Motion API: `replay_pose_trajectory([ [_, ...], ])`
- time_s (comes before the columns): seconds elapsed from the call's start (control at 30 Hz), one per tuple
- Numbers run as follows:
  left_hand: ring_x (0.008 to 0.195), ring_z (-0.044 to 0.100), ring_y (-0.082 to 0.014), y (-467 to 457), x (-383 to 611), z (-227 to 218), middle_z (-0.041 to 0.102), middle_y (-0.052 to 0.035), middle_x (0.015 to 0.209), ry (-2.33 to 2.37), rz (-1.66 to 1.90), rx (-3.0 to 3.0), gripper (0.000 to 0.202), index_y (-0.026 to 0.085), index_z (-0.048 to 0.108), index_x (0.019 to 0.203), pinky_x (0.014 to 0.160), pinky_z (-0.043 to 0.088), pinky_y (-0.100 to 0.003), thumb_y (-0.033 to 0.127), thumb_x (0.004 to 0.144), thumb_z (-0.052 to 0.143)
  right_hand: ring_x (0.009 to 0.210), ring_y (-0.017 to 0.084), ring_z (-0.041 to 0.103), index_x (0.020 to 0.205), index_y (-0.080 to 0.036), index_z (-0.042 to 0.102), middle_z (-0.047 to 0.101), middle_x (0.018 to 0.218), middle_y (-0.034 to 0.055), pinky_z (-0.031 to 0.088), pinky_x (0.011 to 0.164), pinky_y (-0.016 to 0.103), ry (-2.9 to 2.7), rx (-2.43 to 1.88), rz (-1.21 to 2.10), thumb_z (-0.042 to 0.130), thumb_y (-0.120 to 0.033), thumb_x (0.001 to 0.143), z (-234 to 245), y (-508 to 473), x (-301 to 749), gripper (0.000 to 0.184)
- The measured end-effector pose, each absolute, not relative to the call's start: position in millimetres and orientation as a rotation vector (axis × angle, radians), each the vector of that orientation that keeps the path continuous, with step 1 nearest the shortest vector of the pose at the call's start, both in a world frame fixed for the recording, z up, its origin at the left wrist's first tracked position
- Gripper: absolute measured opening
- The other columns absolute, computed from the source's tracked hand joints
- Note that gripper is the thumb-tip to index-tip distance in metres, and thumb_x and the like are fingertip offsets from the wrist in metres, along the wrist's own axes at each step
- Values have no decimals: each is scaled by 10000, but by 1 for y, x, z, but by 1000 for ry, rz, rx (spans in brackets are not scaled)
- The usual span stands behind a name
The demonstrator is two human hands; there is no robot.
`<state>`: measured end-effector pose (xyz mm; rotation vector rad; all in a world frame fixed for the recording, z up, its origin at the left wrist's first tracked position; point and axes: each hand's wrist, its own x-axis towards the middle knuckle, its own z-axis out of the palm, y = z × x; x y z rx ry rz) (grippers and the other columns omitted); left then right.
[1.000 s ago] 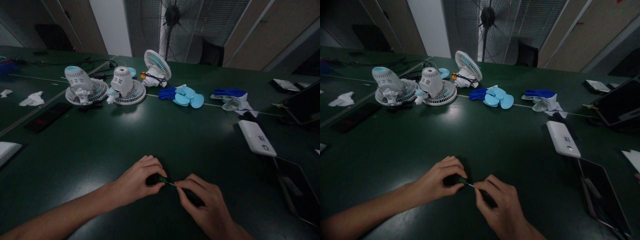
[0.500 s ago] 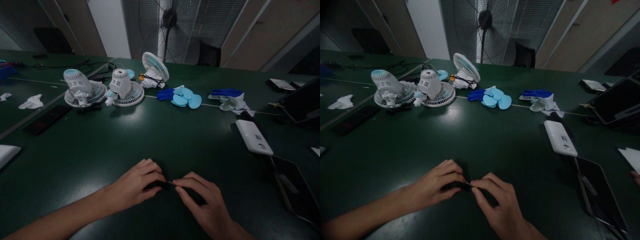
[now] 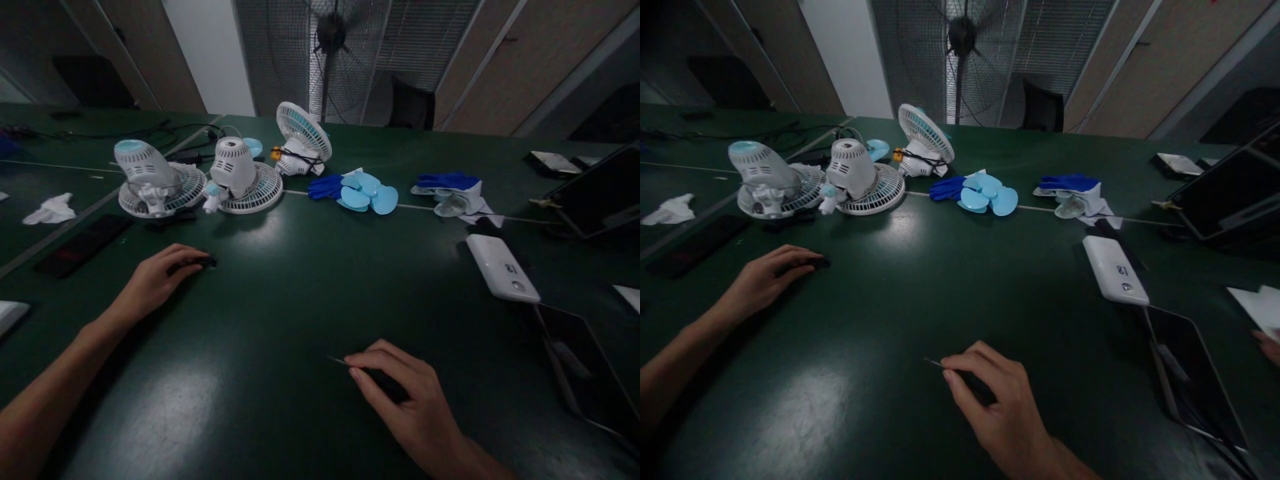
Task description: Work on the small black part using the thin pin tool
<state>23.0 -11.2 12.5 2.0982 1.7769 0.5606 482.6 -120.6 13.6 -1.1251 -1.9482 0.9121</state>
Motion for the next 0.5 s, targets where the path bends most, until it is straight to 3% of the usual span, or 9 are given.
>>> replay_pose_trajectory([
  [0.3,1061,647,-263,-15,-17,20,650,-96,1272,2014,482,1948,823,170,618,1345,969,510,-365,791,805,613,757,159,721,1053,-235,759,735,878,26,570,684,264,-1968,-1129,917,613,-183,986,12,-121,483,170],
  [0.4,1065,649,-278,-17,-28,19,664,-103,1260,2081,416,1916,847,177,672,1252,986,502,-384,854,747,608,745,161,719,1041,-234,759,734,868,29,567,670,264,-1975,-1131,904,611,-185,986,13,-121,482,166],
  [0.5,1078,650,-272,-18,-34,18,681,-92,1221,2041,412,2001,774,186,730,1099,1033,470,-376,867,782,541,740,163,717,1041,-232,758,735,865,32,569,673,267,-1979,-1131,899,608,-188,987,13,-121,482,165],
])
